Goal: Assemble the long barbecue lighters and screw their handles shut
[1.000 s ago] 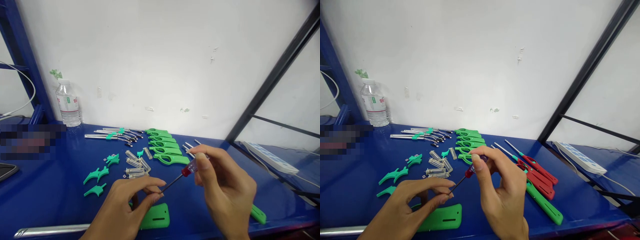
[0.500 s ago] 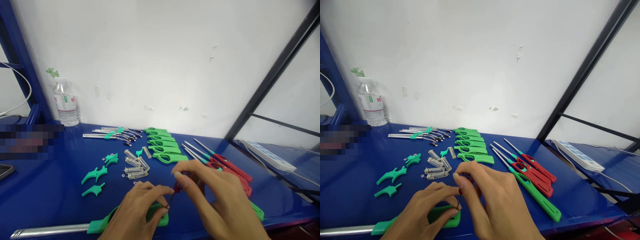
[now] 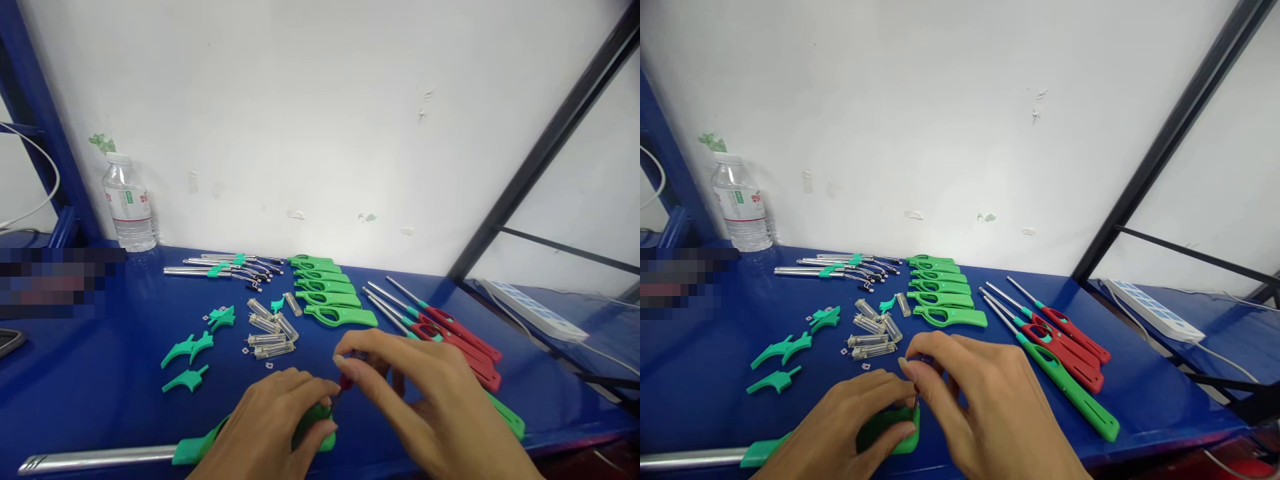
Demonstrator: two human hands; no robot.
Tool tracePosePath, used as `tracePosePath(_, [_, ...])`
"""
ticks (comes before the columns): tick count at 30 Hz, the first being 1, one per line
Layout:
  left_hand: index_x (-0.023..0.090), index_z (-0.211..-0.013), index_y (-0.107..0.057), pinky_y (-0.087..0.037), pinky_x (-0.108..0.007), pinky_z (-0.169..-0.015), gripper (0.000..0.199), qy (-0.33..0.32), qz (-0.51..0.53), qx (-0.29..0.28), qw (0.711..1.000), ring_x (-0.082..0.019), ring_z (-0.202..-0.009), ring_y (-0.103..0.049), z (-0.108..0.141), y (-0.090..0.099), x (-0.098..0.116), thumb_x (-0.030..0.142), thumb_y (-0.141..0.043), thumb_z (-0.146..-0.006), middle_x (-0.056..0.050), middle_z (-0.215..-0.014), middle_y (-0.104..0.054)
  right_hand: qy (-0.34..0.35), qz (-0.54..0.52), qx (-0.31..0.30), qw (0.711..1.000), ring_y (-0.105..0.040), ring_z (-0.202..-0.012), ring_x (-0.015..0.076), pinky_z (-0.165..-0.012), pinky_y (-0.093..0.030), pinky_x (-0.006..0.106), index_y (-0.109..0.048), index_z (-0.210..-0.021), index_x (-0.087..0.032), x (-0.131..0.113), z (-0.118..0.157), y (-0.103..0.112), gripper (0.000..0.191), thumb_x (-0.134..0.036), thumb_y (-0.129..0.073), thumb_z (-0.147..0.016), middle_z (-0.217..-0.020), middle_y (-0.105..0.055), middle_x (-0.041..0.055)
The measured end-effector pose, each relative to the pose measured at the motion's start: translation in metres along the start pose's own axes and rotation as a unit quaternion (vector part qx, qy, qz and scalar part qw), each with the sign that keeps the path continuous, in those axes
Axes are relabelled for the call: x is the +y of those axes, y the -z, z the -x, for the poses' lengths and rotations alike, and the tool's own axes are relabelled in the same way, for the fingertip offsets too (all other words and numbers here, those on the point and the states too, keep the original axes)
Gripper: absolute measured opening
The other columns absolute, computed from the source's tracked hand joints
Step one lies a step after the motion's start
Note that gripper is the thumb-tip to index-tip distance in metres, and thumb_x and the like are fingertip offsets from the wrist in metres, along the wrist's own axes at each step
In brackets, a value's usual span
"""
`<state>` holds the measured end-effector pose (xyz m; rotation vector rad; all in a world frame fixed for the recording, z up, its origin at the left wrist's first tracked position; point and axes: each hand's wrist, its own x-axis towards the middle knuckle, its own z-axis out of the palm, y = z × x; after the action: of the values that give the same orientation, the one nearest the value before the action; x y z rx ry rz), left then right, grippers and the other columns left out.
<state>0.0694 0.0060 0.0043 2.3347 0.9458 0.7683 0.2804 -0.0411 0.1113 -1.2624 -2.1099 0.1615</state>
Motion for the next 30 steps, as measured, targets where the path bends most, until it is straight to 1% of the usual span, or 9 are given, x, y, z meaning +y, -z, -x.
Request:
tracePosePath(3, [0.04, -0.138, -0.08, -0.059, -0.044, -0.11, 0.057, 0.034, -0.049, -0.049, 0.997, -0.032, -0.124, -0.08, 0.0, 0.009, 0.007, 0.017, -0.096, -0.089, 0.001, -0.137, -0.083, 0.004, 0.002, 0.014, 1.0, -0.086, -0.082, 0.0151, -0.072, -0.06, 0.021, -0.083, -0.116, -0.036, 0.001, 0.0, 0.001, 0.013, -0.028, -0.073, -0.114, -0.101, -0.089, -0.0084])
tracePosePath(6, [0.041, -0.137, -0.083, -0.059, -0.045, -0.112, 0.054, 0.084, -0.062, -0.123, 0.987, -0.032, -0.126, -0.078, -0.002, 0.018, 0.014, 0.02, -0.098, -0.089, 0.001, -0.136, -0.082, 0.015, 0.014, 0.029, 0.999, -0.087, -0.098, 0.0164, -0.083, -0.064, 0.021, -0.085, -0.126, -0.035, 0.002, -0.001, 0.003, 0.024, -0.024, -0.066, -0.116, -0.116, -0.089, -0.0029])
tracePosePath(10, [0.041, -0.137, -0.083, -0.057, -0.044, -0.112, 0.05, 0.106, -0.058, -0.15, 0.981, -0.03, -0.127, -0.077, -0.005, 0.022, 0.017, 0.02, -0.096, -0.093, 0.002, -0.136, -0.081, 0.027, 0.002, 0.044, 0.999, -0.085, -0.113, 0.0171, -0.1, -0.063, 0.023, -0.085, -0.127, -0.029, 0.003, -0.004, 0.004, 0.033, -0.017, -0.057, -0.116, -0.127, -0.088, 0.002])
tracePosePath(13, [0.04, -0.134, -0.084, -0.058, -0.041, -0.109, 0.05, 0.093, -0.057, -0.137, 0.984, -0.03, -0.125, -0.078, -0.006, 0.021, 0.015, 0.018, -0.096, -0.091, 0.002, -0.134, -0.082, 0.012, -0.031, 0.034, 0.999, -0.086, -0.102, 0.0178, -0.093, -0.064, 0.025, -0.085, -0.127, -0.03, 0.004, -0.008, 0.002, 0.028, -0.02, -0.061, -0.117, -0.113, -0.09, -0.0011])
tracePosePath(15, [0.037, -0.125, -0.086, -0.059, -0.039, -0.107, 0.039, 0.082, -0.051, -0.129, 0.987, -0.03, -0.123, -0.079, -0.006, 0.018, 0.012, 0.018, -0.095, -0.092, 0.002, -0.133, -0.082, -0.001, -0.046, 0.043, 0.998, -0.084, -0.092, 0.0178, -0.09, -0.064, 0.027, -0.084, -0.127, -0.032, 0.005, -0.011, 0.0, 0.023, -0.024, -0.066, -0.116, -0.109, -0.09, -0.0031])
tracePosePath(19, [0.033, -0.113, -0.087, -0.058, -0.042, -0.108, 0.023, 0.078, -0.064, -0.115, 0.988, -0.03, -0.121, -0.079, -0.005, 0.016, 0.007, 0.018, -0.09, -0.095, 0.001, -0.131, -0.082, -0.003, -0.068, 0.065, 0.996, -0.075, -0.077, 0.015, -0.08, -0.059, 0.025, -0.082, -0.109, -0.031, 0.01, -0.016, -0.003, 0.005, -0.028, -0.079, -0.112, -0.096, -0.086, -0.0062])
tracePosePath(23, [0.037, -0.131, -0.084, -0.058, -0.044, -0.112, 0.039, 0.068, -0.065, -0.114, 0.989, -0.03, -0.124, -0.077, -0.007, 0.017, 0.002, 0.016, -0.085, -0.098, 0.0, -0.132, -0.081, -0.028, -0.06, 0.081, 0.994, -0.062, -0.064, 0.0136, -0.063, -0.047, 0.026, -0.071, -0.086, -0.025, 0.013, -0.018, -0.007, 0.027, -0.036, -0.082, -0.108, -0.074, -0.071, -0.006])
tracePosePath(26, [0.037, -0.134, -0.083, -0.058, -0.044, -0.112, 0.041, 0.059, -0.059, -0.105, 0.991, -0.03, -0.126, -0.077, -0.007, 0.016, -0.001, 0.016, -0.082, -0.1, 0.0, -0.134, -0.081, -0.07, -0.103, 0.05, 0.991, -0.051, -0.056, 0.0124, -0.056, -0.039, 0.027, -0.059, -0.078, -0.025, 0.012, -0.02, -0.011, 0.038, -0.038, -0.079, -0.108, -0.064, -0.063, -0.0078])
tracePosePath(30, [0.037, -0.134, -0.084, -0.06, -0.043, -0.111, 0.042, 0.05, -0.067, -0.087, 0.993, -0.032, -0.129, -0.077, -0.004, 0.015, -0.005, 0.015, -0.08, -0.099, -0.001, -0.137, -0.082, -0.091, -0.177, -0.002, 0.98, -0.048, -0.058, 0.0128, -0.056, -0.036, 0.028, -0.073, -0.079, -0.024, 0.012, -0.023, -0.013, 0.036, -0.046, -0.081, -0.106, -0.064, -0.061, -0.0068])
